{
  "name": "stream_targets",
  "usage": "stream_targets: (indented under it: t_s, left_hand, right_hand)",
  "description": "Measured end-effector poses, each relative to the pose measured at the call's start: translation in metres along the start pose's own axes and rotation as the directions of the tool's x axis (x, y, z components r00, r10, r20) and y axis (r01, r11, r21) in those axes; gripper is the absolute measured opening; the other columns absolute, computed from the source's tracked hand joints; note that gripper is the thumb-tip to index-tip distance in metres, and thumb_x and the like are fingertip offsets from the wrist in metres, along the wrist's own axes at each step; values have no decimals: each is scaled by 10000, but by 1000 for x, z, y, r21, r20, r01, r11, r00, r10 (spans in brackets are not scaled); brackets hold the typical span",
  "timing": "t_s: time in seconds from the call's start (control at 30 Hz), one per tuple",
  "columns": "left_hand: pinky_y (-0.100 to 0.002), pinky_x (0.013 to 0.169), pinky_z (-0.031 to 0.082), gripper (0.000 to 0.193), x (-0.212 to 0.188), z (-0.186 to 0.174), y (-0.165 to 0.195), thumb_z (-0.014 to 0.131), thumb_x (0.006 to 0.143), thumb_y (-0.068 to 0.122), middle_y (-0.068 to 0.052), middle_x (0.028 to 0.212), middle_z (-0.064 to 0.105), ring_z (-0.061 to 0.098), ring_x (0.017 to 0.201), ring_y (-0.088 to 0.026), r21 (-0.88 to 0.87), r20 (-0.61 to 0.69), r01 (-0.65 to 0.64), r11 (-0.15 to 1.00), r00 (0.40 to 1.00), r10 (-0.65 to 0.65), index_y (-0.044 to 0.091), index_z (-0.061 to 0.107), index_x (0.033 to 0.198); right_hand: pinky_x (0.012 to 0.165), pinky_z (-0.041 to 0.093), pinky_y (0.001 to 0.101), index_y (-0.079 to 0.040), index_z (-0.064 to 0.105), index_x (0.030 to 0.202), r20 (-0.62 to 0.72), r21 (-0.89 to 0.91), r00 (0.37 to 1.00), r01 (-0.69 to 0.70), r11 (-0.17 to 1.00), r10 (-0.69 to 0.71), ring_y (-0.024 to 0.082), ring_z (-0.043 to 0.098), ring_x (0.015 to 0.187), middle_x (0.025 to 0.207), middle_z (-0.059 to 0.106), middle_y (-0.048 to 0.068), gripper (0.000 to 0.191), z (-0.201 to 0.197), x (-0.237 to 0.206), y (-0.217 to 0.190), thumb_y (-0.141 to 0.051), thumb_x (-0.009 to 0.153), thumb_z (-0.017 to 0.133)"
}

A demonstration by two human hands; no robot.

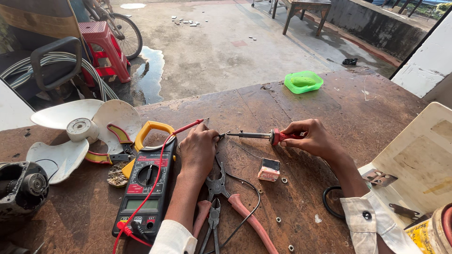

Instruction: The person solders electrical wire connections at a workbench. They hold a soldering iron in one hand and wire in the other, apply solder to the joint, and use pliers and a multimeter with test leads while working on the wires.

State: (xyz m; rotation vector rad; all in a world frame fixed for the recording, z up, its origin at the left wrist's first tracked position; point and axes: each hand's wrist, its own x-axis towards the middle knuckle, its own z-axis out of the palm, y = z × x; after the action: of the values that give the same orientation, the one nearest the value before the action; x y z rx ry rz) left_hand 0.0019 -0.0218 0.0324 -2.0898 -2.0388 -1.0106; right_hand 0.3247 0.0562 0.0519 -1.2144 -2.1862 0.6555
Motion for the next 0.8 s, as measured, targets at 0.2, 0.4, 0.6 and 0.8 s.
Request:
stream_targets:
  t_s: [0.2, 0.4, 0.6, 0.8]
  left_hand:
    - [-407, 806, 571, 120, 1, 1, 0, 738, 893, 209, -38, 996, 710, 707, 958, -224, -14, 17, 20, 1000, 1000, -19, 170, 817, 973]
    - [-431, 836, 558, 124, 0, 2, -2, 739, 892, 212, -56, 980, 714, 708, 952, -258, -71, 6, 26, 997, 1000, -26, 152, 819, 965]
    - [-443, 841, 552, 129, -1, 2, -2, 741, 889, 215, -69, 974, 713, 705, 957, -272, -86, -12, 11, 996, 1000, -13, 148, 822, 963]
    - [-443, 837, 553, 131, 0, 2, -2, 744, 886, 222, -66, 981, 713, 706, 962, -273, -92, -7, 20, 996, 1000, -21, 150, 820, 964]
  right_hand:
    - [713, 604, 318, -86, 830, 987, -3, -5, 1000, -20, 1000, 20, 133, 741, 742, 834, 819, 46, 269, 0, 0, 0, -187, 744, 883]
    - [739, 629, 310, -86, 823, 981, 6, 1, 1000, 10, 1000, -10, 124, 760, 757, 841, 817, 44, 257, 2, 1, 3, -192, 752, 874]
    - [742, 625, 315, -86, 821, 993, 4, -5, 1000, 19, 1000, -19, 126, 757, 763, 848, 816, 46, 266, 1, 1, 2, -190, 754, 872]
    - [732, 620, 315, -83, 822, 983, -5, -4, 1000, 18, 1000, -18, 123, 754, 755, 843, 815, 47, 261, 1, 0, 2, -184, 749, 877]
